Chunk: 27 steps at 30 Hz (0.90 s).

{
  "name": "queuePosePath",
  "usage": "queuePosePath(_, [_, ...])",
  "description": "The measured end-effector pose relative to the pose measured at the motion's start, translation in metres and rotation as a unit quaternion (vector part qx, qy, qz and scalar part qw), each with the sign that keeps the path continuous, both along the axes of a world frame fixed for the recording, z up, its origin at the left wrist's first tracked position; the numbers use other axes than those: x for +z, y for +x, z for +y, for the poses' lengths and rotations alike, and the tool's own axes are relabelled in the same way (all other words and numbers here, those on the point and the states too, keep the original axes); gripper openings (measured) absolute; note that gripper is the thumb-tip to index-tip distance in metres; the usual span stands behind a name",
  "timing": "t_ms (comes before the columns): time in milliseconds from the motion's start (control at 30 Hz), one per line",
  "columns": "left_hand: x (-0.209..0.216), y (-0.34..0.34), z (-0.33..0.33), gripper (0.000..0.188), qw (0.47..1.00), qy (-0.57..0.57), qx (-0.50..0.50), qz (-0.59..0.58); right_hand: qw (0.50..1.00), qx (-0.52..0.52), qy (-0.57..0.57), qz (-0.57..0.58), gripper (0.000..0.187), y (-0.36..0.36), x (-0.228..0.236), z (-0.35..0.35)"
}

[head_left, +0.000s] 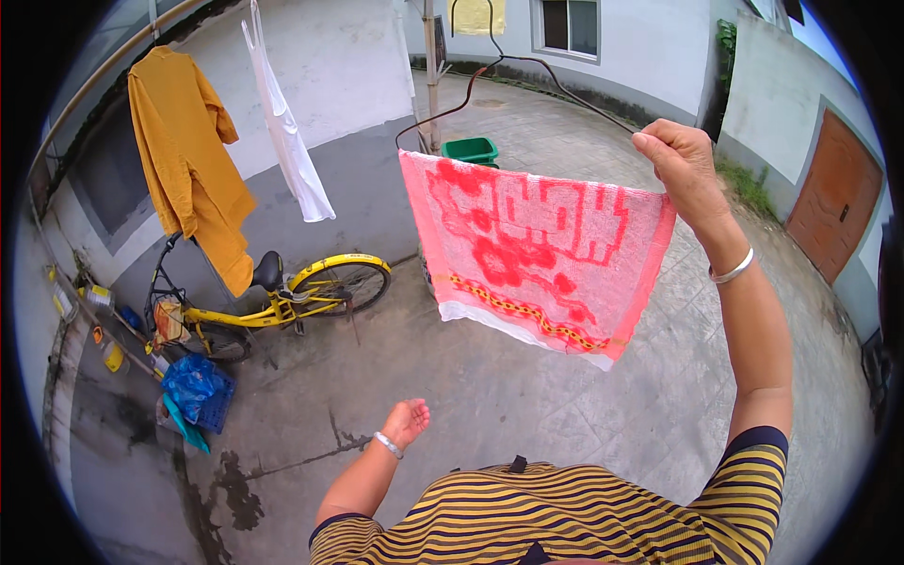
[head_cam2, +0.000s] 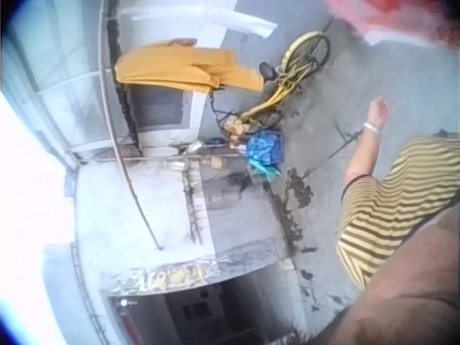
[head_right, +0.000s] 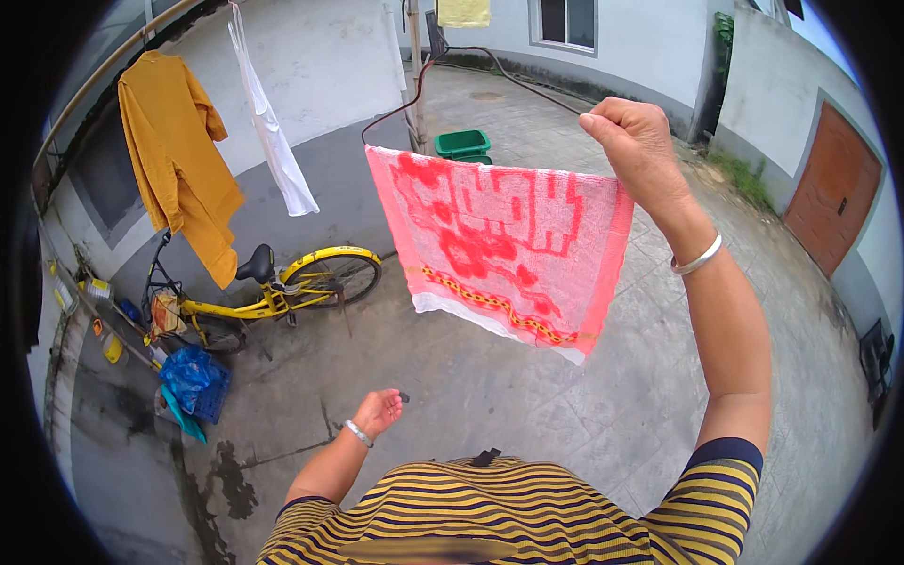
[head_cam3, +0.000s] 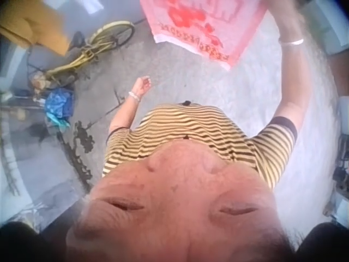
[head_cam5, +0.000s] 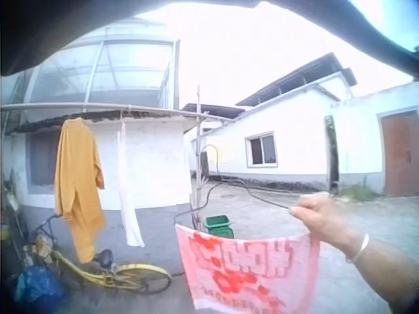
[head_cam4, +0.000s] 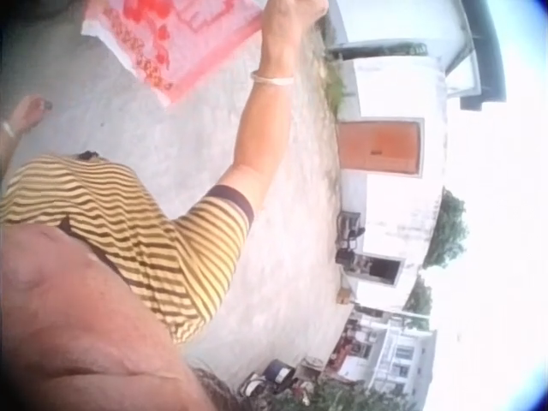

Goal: Hand washing clothes in a sink and hanging them to dry.

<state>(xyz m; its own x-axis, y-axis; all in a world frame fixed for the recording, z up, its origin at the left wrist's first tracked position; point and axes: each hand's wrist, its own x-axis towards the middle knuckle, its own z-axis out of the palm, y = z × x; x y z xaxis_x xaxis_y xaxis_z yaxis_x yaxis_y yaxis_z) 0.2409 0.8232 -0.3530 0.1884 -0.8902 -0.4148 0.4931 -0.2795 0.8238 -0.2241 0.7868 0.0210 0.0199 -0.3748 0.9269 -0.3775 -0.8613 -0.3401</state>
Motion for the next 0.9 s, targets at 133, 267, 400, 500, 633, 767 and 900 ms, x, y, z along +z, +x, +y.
queuePosePath(133, [-0.038, 0.030, 0.057, 0.008, 0.998, 0.022, 0.045, 0.042, 1.000, -0.006, -0.002, -0.015, 0.022, 0.007, -0.005, 0.013])
queuePosePath(267, [-0.085, 0.056, 0.100, 0.008, 0.995, 0.029, 0.070, 0.064, 0.999, -0.021, -0.034, -0.030, 0.025, 0.013, -0.017, 0.028])
queuePosePath(400, [-0.139, 0.089, 0.112, 0.010, 0.987, 0.046, 0.118, 0.097, 0.998, -0.024, -0.032, -0.052, 0.024, 0.014, -0.029, 0.033])
queuePosePath(500, [-0.163, 0.102, 0.111, 0.011, 0.986, 0.046, 0.124, 0.100, 0.997, -0.024, -0.014, -0.072, 0.022, 0.009, -0.043, 0.036])
queuePosePath(633, [-0.188, 0.127, 0.104, 0.011, 0.987, 0.020, 0.128, 0.096, 0.990, -0.016, -0.080, -0.115, 0.018, 0.011, -0.065, 0.029])
queuePosePath(767, [-0.200, 0.134, 0.099, 0.012, 0.988, -0.007, 0.141, 0.059, 0.986, -0.018, -0.065, -0.151, 0.017, 0.002, -0.074, 0.028])
queuePosePath(900, [-0.229, 0.129, 0.107, 0.011, 0.990, -0.037, 0.119, 0.060, 0.981, -0.109, -0.088, -0.135, 0.018, 0.016, -0.092, 0.053])
